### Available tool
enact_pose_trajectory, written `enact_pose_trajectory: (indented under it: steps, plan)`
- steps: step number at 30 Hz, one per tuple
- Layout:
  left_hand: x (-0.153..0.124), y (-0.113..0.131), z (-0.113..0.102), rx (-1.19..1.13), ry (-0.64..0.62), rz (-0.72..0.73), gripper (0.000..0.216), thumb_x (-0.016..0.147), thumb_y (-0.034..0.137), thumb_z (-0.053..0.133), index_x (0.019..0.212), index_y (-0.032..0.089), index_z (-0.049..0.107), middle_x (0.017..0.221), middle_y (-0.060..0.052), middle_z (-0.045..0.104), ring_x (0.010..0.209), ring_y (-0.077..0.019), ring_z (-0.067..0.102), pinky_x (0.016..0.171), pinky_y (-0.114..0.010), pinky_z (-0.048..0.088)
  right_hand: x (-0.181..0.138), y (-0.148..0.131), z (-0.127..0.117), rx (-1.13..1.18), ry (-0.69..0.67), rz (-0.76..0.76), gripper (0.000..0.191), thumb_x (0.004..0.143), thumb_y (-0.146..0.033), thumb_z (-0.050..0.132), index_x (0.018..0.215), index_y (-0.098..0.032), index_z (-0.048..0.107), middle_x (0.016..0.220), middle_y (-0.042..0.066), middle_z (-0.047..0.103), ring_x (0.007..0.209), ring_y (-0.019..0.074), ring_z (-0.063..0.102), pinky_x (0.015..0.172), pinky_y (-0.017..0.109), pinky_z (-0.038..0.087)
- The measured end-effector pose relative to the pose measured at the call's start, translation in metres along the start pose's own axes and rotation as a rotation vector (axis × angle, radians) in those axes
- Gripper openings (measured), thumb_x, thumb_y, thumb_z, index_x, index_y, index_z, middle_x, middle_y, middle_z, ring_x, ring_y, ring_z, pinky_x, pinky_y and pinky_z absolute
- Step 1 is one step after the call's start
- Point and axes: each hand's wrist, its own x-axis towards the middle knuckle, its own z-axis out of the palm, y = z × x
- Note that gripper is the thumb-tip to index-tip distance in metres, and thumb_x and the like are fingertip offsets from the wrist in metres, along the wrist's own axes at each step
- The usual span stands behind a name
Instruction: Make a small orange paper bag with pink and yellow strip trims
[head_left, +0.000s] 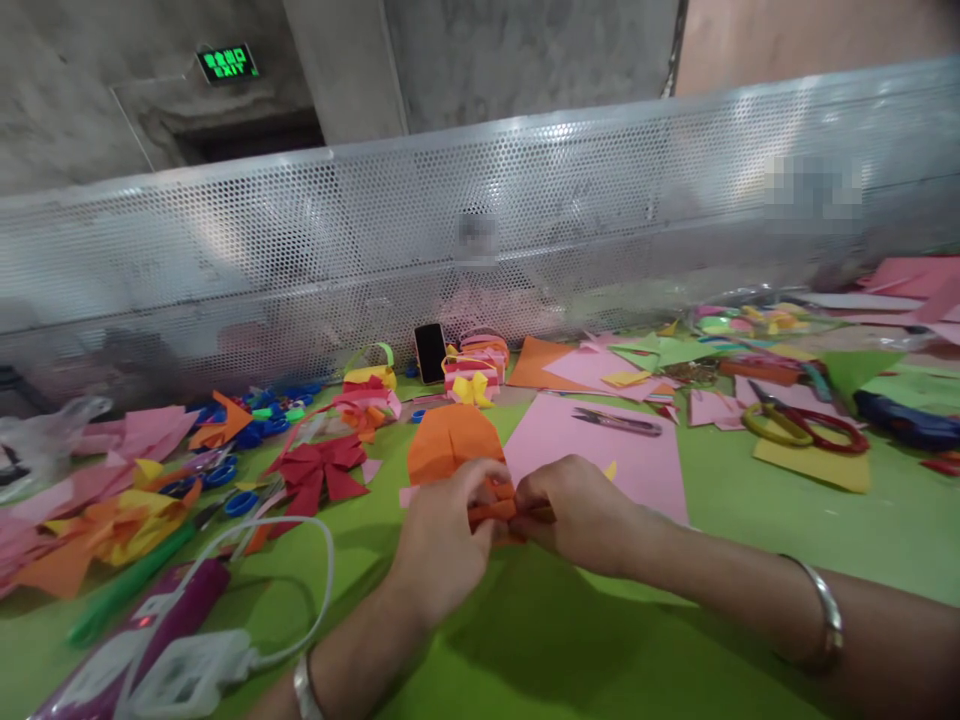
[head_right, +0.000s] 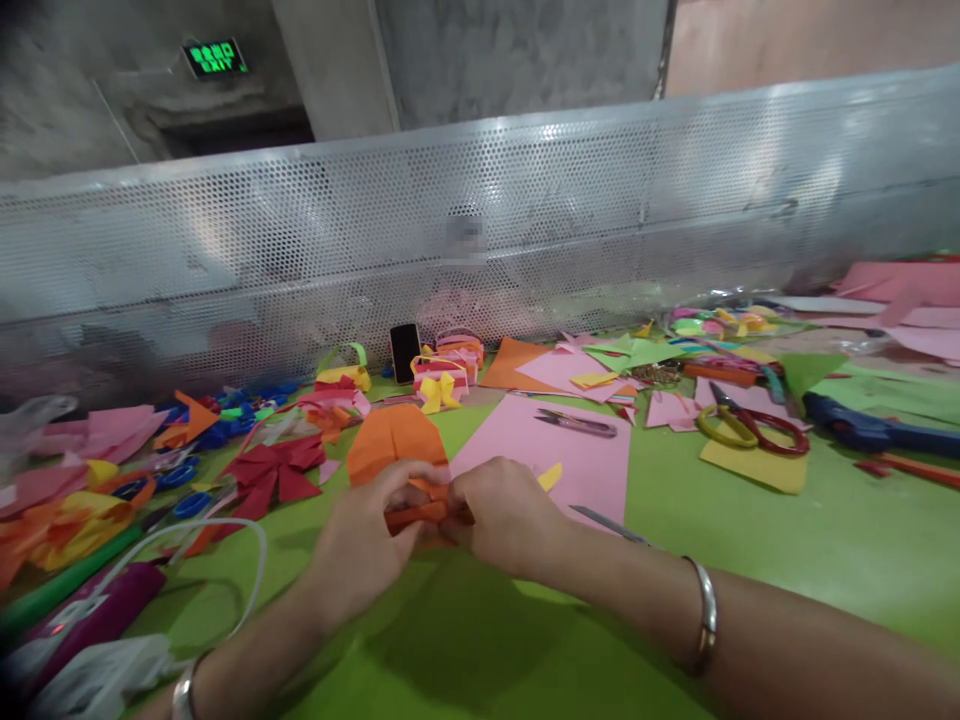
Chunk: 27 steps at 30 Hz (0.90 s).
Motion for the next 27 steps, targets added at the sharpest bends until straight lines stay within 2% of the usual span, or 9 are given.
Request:
enact_pose_trajectory:
  steps: [3, 5, 8, 10, 11, 13, 17, 21, 27]
  plan:
    - [-0.001, 0.001, 0.001, 0.107, -0.010, 0.120, 0.033, 0.069, 0.005, 0.054, 0.094, 0.025, 0.061, 0.086, 0.000, 0.069, 0.081, -0.0186, 0.062, 0.075, -0.033, 0.048, 0.000, 0.002, -0.002, -0.026, 0.019, -0.037, 0.015, 0.070, -0.022, 0.060, 0.056, -0.017, 0.062, 0.052, -0.001, 0.058, 0.047, 0.0092, 0.042, 0.045, 0.021, 0.024]
    - [0.000, 0.003, -0.002, 0.226, 0.051, 0.231, 0.030, 0.070, 0.010, 0.059, 0.095, 0.026, 0.062, 0.096, 0.000, 0.067, 0.091, -0.0209, 0.059, 0.084, -0.036, 0.044, 0.001, 0.004, -0.008, -0.002, 0.052, -0.031, 0.019, 0.071, -0.024, 0.060, 0.054, -0.017, 0.060, 0.051, -0.001, 0.057, 0.046, 0.0093, 0.042, 0.045, 0.021, 0.025]
    - [0.003, 0.003, -0.013, 0.317, 0.342, 0.281, 0.041, 0.066, 0.028, 0.071, 0.106, 0.027, 0.060, 0.114, -0.004, 0.060, 0.112, -0.0264, 0.048, 0.100, -0.044, 0.034, 0.003, 0.009, -0.020, 0.108, 0.113, 0.046, 0.019, 0.073, -0.024, 0.058, 0.055, -0.018, 0.060, 0.051, -0.001, 0.059, 0.046, 0.0098, 0.046, 0.046, 0.021, 0.030]
    - [0.006, -0.001, -0.021, 0.230, 0.550, 0.175, 0.055, 0.062, 0.039, 0.074, 0.112, 0.024, 0.056, 0.123, -0.007, 0.054, 0.120, -0.0284, 0.042, 0.103, -0.046, 0.031, 0.004, 0.012, -0.027, 0.201, 0.136, 0.088, 0.019, 0.073, -0.023, 0.057, 0.055, -0.018, 0.059, 0.052, -0.001, 0.061, 0.047, 0.0104, 0.051, 0.048, 0.021, 0.035]
    - [0.007, -0.004, -0.025, 0.128, 0.590, 0.091, 0.060, 0.061, 0.041, 0.074, 0.115, 0.023, 0.053, 0.125, -0.009, 0.052, 0.120, -0.0286, 0.043, 0.101, -0.046, 0.034, 0.005, 0.013, -0.030, 0.241, 0.143, 0.093, 0.019, 0.073, -0.022, 0.056, 0.054, -0.018, 0.058, 0.053, -0.001, 0.062, 0.048, 0.0107, 0.052, 0.049, 0.021, 0.037]
    - [0.010, -0.011, -0.028, -0.180, 0.479, -0.072, 0.064, 0.063, 0.043, 0.072, 0.118, 0.020, 0.050, 0.125, -0.012, 0.053, 0.115, -0.0274, 0.050, 0.094, -0.043, 0.043, 0.004, 0.015, -0.033, 0.315, 0.141, 0.085, 0.020, 0.072, -0.022, 0.055, 0.052, -0.018, 0.056, 0.054, -0.001, 0.062, 0.050, 0.0110, 0.054, 0.051, 0.021, 0.039]
    - [0.009, -0.013, -0.024, -0.833, 0.061, -0.281, 0.053, 0.059, 0.034, 0.077, 0.104, 0.016, 0.057, 0.112, -0.011, 0.064, 0.098, -0.0225, 0.062, 0.084, -0.036, 0.052, 0.004, 0.016, -0.030, 0.416, 0.111, 0.061, 0.018, 0.072, -0.025, 0.056, 0.055, -0.018, 0.055, 0.055, -0.001, 0.060, 0.052, 0.0106, 0.052, 0.050, 0.022, 0.038]
    - [0.006, -0.006, -0.015, -0.966, 0.075, -0.388, 0.052, 0.047, 0.017, 0.084, 0.093, 0.014, 0.060, 0.098, -0.008, 0.069, 0.081, -0.0184, 0.066, 0.071, -0.030, 0.056, 0.005, 0.016, -0.023, 0.305, 0.148, 0.061, 0.016, 0.064, -0.029, 0.065, 0.059, -0.017, 0.056, 0.054, -0.005, 0.049, 0.051, 0.0093, 0.040, 0.047, 0.021, 0.029]
    - [0.006, 0.001, -0.011, -0.913, 0.144, -0.400, 0.038, 0.051, 0.010, 0.078, 0.086, 0.011, 0.063, 0.087, -0.007, 0.071, 0.069, -0.0156, 0.066, 0.062, -0.028, 0.057, 0.008, 0.014, -0.015, 0.289, 0.173, 0.114, 0.022, 0.060, -0.026, 0.069, 0.056, -0.018, 0.049, 0.052, -0.007, 0.040, 0.049, 0.0082, 0.035, 0.045, 0.020, 0.026]
